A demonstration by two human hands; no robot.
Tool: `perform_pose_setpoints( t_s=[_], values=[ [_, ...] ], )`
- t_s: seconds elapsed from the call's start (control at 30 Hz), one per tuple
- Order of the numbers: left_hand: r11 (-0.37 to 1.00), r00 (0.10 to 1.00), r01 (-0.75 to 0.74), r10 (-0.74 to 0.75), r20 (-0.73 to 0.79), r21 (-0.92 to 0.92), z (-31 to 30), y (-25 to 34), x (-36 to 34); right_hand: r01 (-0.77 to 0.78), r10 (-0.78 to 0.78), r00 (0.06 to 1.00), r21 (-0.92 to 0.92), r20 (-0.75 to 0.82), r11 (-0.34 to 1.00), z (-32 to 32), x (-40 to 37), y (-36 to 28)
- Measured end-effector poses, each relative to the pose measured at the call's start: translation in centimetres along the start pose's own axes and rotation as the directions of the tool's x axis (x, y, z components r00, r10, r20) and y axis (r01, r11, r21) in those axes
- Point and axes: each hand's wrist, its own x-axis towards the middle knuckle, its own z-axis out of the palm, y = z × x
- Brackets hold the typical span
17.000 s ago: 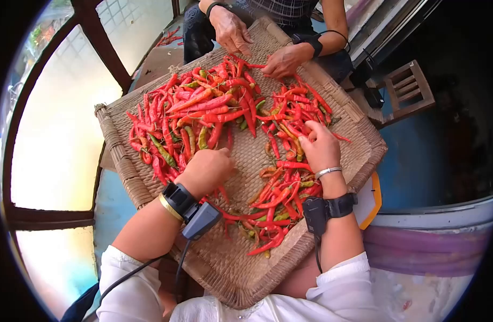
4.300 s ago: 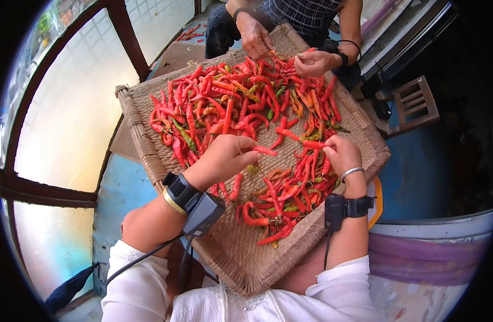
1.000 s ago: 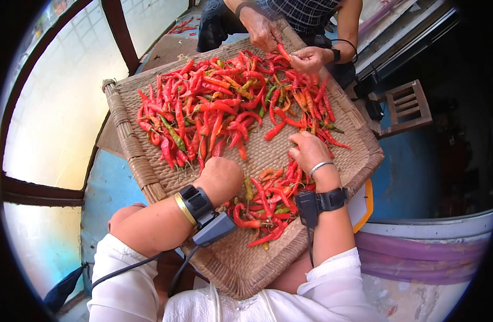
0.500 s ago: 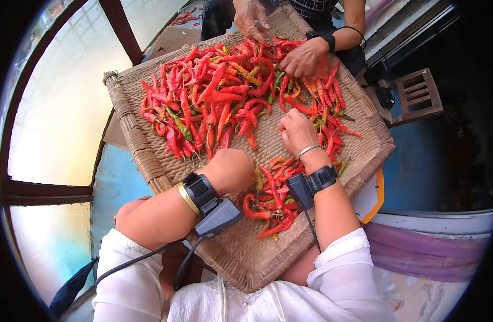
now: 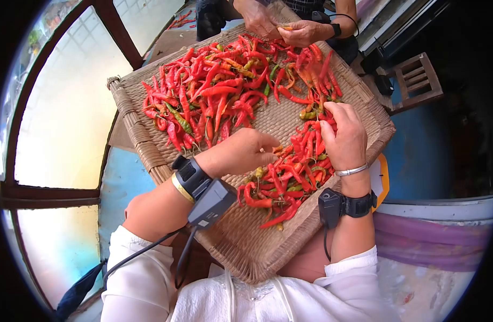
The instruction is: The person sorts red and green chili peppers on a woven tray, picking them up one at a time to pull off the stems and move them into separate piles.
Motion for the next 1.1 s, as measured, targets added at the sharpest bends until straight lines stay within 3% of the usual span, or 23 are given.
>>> perform_pose_setpoints(
  t_s=[0.03, 0.07, 0.1, 0.17, 0.2, 0.27, 0.3, 0.37, 0.57, 0.6, 0.63, 0.7, 0.73, 0.8, 0.83, 0.9, 0.93, 0.97, 1.0, 1.03, 1.1],
  values=[
    [0.905, 0.997, 0.072, -0.069, -0.022, 0.419, -0.5, -0.1, -0.1, 0.084, -0.084, 0.996, -0.001, 0.009, 0.996, 0.1, -0.3, -0.5],
    [0.636, 0.991, 0.126, -0.117, -0.066, 0.761, -1.0, -0.1, -0.3, 0.071, -0.073, 0.996, 0.042, 0.055, 0.997, 0.4, -1.0, -1.0],
    [0.627, 0.991, 0.124, -0.124, -0.059, 0.769, -1.3, -0.6, -0.5, 0.061, -0.064, 0.997, 0.051, 0.047, 0.997, 0.6, -1.6, -1.6],
    [0.429, 0.927, 0.184, -0.375, -0.011, 0.885, -1.5, -2.7, -1.0, 0.031, -0.070, 0.931, 0.113, 0.358, 0.993, 0.9, -2.7, -2.7],
    [0.488, 0.956, 0.107, -0.289, 0.045, 0.866, -1.5, -3.0, -1.7, 0.076, -0.135, 0.891, 0.152, 0.434, 0.985, 1.4, -3.2, -3.1],
    [0.462, 0.967, 0.082, -0.251, 0.041, 0.883, -0.7, -3.6, -1.8, 0.145, -0.224, 0.792, 0.183, 0.568, 0.972, 2.6, -3.8, -3.9],
    [0.439, 0.977, 0.060, -0.209, 0.037, 0.897, -0.5, -3.8, -1.7, 0.134, -0.215, 0.797, 0.182, 0.564, 0.974, 3.1, -4.0, -4.3],
    [0.428, 0.984, 0.041, -0.176, 0.039, 0.903, -0.4, -3.7, -1.7, 0.150, -0.202, 0.689, 0.135, 0.696, 0.979, 3.8, -4.2, -5.1],
    [0.479, 0.984, -0.024, -0.144, 0.105, 0.878, -0.7, -3.5, -1.5, 0.148, -0.214, 0.679, 0.155, 0.702, 0.977, 5.3, -3.2, -6.2],
    [0.574, 0.985, -0.025, -0.127, 0.119, 0.818, -1.1, -2.9, -1.4, 0.156, -0.232, 0.729, 0.173, 0.644, 0.972, 5.3, -3.1, -6.2],
    [0.571, 0.985, -0.025, -0.128, 0.119, 0.821, -1.5, -2.7, -1.4, 0.164, -0.247, 0.775, 0.191, 0.581, 0.968, 5.3, -3.1, -6.2],
    [0.842, 0.988, -0.153, 0.135, 0.073, 0.518, -2.3, -2.3, -1.4, 0.161, -0.247, 0.801, 0.201, 0.545, 0.966, 5.2, -2.6, -6.4],
    [0.840, 0.988, -0.154, 0.133, 0.077, 0.521, -2.5, -1.9, -1.4, 0.158, -0.246, 0.822, 0.209, 0.514, 0.965, 5.2, -2.5, -6.4],
    [0.961, 0.996, -0.078, 0.063, 0.065, 0.265, -2.8, -1.1, -1.2, 0.137, -0.217, 0.816, 0.185, 0.536, 0.973, 5.3, -2.2, -6.1],
    [0.961, 0.996, -0.078, 0.062, 0.068, 0.267, -3.0, -1.2, -1.1, 0.119, -0.188, 0.806, 0.158, 0.561, 0.980, 5.3, -2.1, -5.8],
    [0.989, 0.996, -0.043, 0.053, -0.065, 0.141, -3.4, -1.3, -0.8, 0.116, -0.192, 0.823, 0.172, 0.534, 0.978, 4.4, -1.5, -5.0],
    [0.972, 0.985, -0.027, 0.065, -0.157, 0.233, -3.8, -0.7, -0.5, 0.115, -0.196, 0.839, 0.186, 0.507, 0.976, 3.8, -1.1, -4.4],
    [0.972, 0.986, -0.029, 0.067, -0.156, 0.234, -4.1, -0.7, -0.2, 0.073, -0.125, 0.854, 0.123, 0.505, 0.990, 3.2, -0.7, -3.5],
    [0.849, 0.963, -0.030, 0.167, -0.213, 0.528, -4.4, -0.9, 0.0, 0.029, -0.055, 0.865, 0.060, 0.498, 0.998, 2.6, -0.2, -2.6],
    [0.642, 0.931, 0.002, 0.279, -0.237, 0.767, -4.6, -1.1, 0.1, -0.007, 0.004, 0.897, 0.004, 0.442, 1.000, 1.7, 0.1, -1.6],
    [0.602, 0.943, -0.013, 0.273, -0.191, 0.799, -4.7, -2.1, 0.4, -0.163, 0.211, 0.880, -0.147, 0.426, 0.976, 1.4, 0.3, 1.0]
  ],
)
